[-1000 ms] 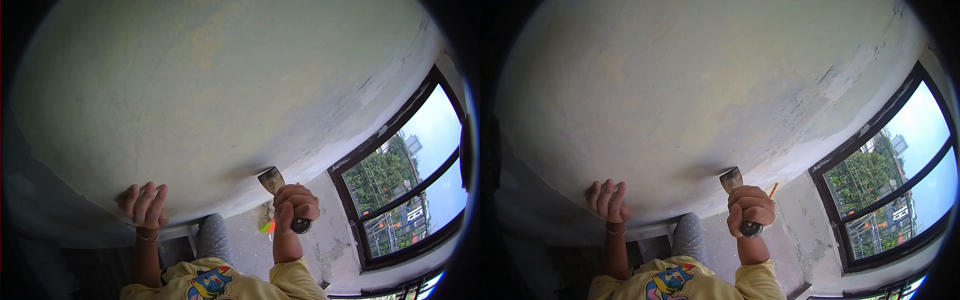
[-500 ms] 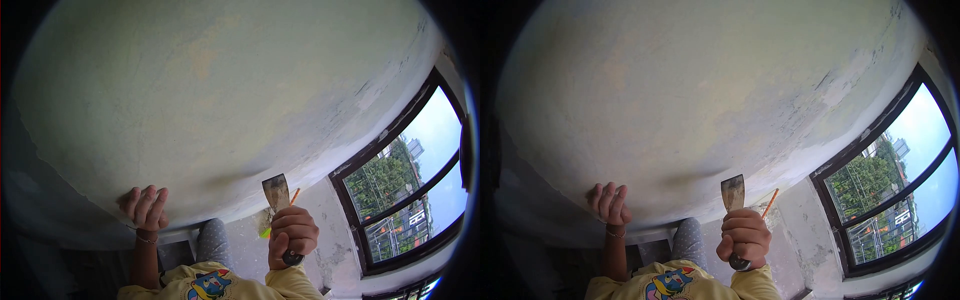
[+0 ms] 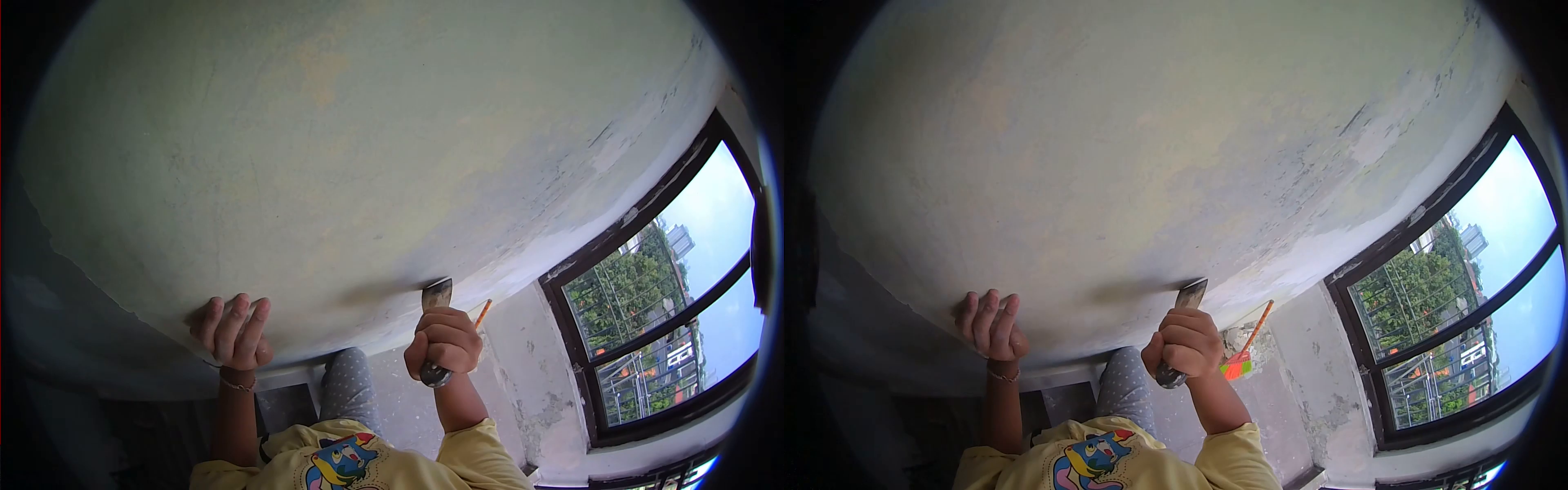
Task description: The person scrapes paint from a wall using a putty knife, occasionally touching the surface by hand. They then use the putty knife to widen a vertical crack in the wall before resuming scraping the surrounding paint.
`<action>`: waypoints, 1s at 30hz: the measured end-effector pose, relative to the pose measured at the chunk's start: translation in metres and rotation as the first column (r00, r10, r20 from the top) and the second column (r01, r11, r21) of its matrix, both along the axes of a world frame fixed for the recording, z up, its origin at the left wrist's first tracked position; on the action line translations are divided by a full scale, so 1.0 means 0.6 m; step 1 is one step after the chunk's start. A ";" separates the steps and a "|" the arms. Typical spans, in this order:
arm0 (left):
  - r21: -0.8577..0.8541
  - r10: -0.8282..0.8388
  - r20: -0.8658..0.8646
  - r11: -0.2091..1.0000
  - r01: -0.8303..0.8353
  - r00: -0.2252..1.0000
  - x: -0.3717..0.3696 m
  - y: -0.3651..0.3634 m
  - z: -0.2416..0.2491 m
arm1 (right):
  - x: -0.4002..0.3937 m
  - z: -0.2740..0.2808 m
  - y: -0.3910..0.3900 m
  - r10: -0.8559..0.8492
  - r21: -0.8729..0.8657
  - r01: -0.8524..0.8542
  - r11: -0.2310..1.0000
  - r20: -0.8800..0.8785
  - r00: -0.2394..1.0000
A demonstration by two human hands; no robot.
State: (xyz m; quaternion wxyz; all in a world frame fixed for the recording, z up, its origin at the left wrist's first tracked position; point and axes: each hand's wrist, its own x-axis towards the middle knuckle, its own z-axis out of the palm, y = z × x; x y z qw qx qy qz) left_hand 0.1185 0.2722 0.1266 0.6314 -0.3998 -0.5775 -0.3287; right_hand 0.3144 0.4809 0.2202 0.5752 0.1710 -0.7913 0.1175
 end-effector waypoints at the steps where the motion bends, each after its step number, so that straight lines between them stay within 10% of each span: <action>1: -0.004 -0.005 -0.004 1.000 0.005 1.000 0.001 0.000 0.001 | 0.004 0.000 -0.005 -0.008 0.004 0.008 1.000 0.016 1.000; 30: 0.019 0.025 -0.006 0.999 -0.025 1.000 0.000 0.005 -0.008 | 0.010 -0.012 0.009 0.080 -0.267 -0.122 0.956 -0.165 0.983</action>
